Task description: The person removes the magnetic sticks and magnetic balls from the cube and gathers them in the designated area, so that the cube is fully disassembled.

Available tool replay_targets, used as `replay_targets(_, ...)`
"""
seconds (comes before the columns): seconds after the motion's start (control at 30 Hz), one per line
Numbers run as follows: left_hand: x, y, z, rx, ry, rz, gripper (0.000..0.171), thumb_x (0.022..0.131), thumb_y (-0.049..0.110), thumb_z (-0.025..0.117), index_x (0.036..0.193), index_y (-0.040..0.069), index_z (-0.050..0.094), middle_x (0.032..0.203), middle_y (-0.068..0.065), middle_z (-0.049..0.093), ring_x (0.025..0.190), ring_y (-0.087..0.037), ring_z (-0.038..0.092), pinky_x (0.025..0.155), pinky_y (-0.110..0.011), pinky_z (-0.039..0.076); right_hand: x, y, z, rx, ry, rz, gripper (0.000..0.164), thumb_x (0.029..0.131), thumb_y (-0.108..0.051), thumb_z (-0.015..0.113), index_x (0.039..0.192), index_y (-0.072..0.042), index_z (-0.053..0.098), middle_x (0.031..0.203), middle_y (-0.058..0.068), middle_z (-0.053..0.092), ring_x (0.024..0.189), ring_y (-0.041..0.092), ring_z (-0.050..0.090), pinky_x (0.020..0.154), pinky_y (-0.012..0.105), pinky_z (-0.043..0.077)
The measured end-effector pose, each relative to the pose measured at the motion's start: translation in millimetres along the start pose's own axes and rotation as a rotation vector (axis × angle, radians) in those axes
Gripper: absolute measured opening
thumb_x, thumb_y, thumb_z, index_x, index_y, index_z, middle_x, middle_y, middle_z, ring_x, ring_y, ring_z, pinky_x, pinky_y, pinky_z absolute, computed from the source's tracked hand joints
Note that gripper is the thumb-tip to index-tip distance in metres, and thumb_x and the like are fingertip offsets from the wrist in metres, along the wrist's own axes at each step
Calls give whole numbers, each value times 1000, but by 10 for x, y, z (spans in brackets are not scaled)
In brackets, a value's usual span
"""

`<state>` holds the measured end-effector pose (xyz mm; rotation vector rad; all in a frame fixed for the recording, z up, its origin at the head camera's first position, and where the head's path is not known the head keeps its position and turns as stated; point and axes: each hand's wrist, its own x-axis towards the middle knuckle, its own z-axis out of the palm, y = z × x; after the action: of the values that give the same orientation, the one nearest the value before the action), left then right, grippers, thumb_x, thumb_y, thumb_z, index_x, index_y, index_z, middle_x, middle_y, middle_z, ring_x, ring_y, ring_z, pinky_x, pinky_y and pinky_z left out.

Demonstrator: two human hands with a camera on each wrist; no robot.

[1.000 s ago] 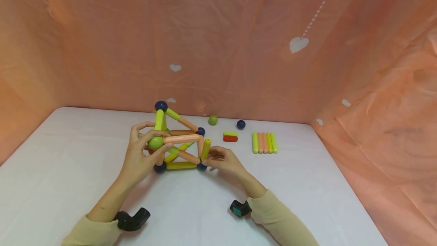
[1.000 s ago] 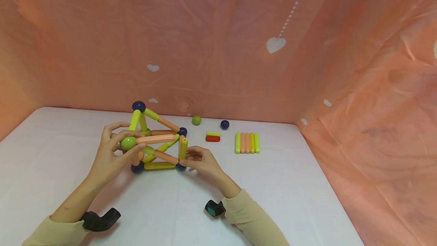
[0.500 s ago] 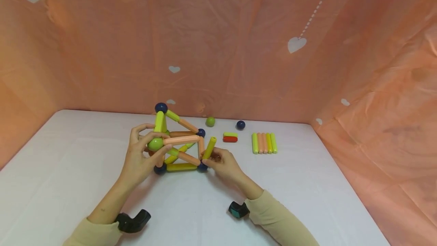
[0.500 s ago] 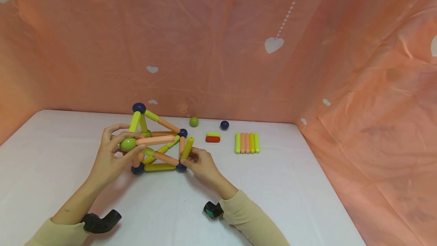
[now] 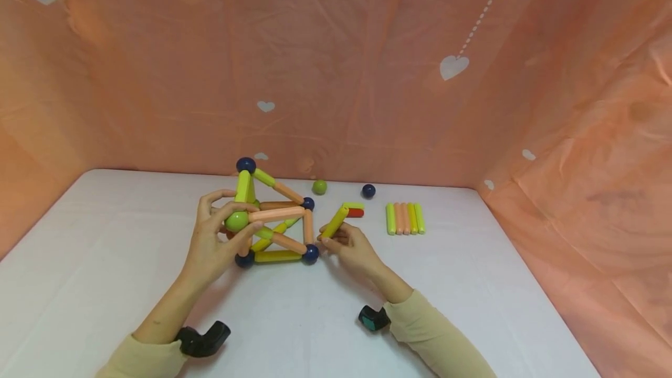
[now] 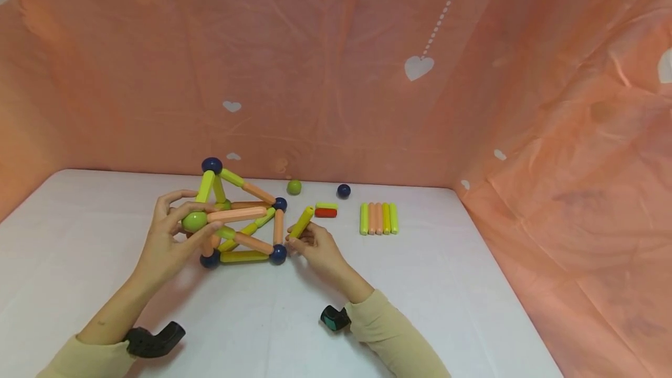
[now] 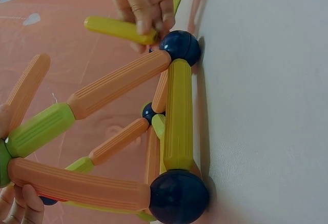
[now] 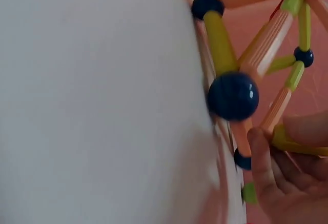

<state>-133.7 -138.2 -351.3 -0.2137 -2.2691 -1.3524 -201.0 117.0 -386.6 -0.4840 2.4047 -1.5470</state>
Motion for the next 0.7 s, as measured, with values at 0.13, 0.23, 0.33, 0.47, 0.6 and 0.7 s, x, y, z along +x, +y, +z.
replay_targets(0.13, 11, 0, -3, -4, -2, 4, 22, 84, 12, 74, 105, 7, 68, 136, -13, 36, 90, -14, 41, 65, -19, 36, -42, 57, -107, -25, 44, 22, 29, 95, -11, 58, 119, 4, 59, 111, 19, 67, 93, 25, 67, 82, 32, 53)
replay_targets(0.23, 15, -6, -3, -3, 0, 13, 22, 84, 11, 74, 105, 7, 68, 136, -14, 36, 91, -15, 41, 65, -18, 35, -76, 101, -194, -40, 93, 46, 30, 94, -14, 59, 119, 3, 61, 111, 19, 65, 88, 24, 67, 78, 31, 53)
replay_targets(0.33, 12, -13, -4, -2, 4, 19, 23, 84, 10, 74, 106, 7, 68, 136, -14, 36, 91, -14, 40, 66, -18, 35, -101, 140, -289, -42, 131, 63, 30, 93, -13, 60, 118, 4, 61, 108, 19, 64, 86, 24, 67, 78, 32, 54)
replay_targets(0.47, 8, -9, -3, -9, 13, 27, 23, 83, 9, 74, 105, 7, 68, 135, -13, 37, 90, -11, 40, 66, -17, 35, -125, 186, -419, -2, 168, 73, 35, 90, -8, 63, 121, 5, 56, 100, 19, 65, 84, 26, 67, 76, 33, 54)
replay_targets(0.6, 7, -5, -2, -17, 20, 41, 22, 83, 8, 74, 105, 7, 68, 135, -13, 38, 88, -7, 40, 65, -17, 35, -142, 220, -540, 66, 230, 97, 41, 86, -3, 66, 123, 5, 49, 97, 17, 64, 81, 24, 69, 73, 31, 55)
replay_targets(0.7, 5, -6, 2, -18, 18, 43, 22, 83, 7, 74, 105, 6, 68, 134, -14, 38, 88, -7, 40, 65, -16, 36, -155, 238, -633, 92, 285, 134, 40, 86, -3, 66, 121, 4, 49, 98, 16, 65, 77, 18, 69, 69, 27, 54)
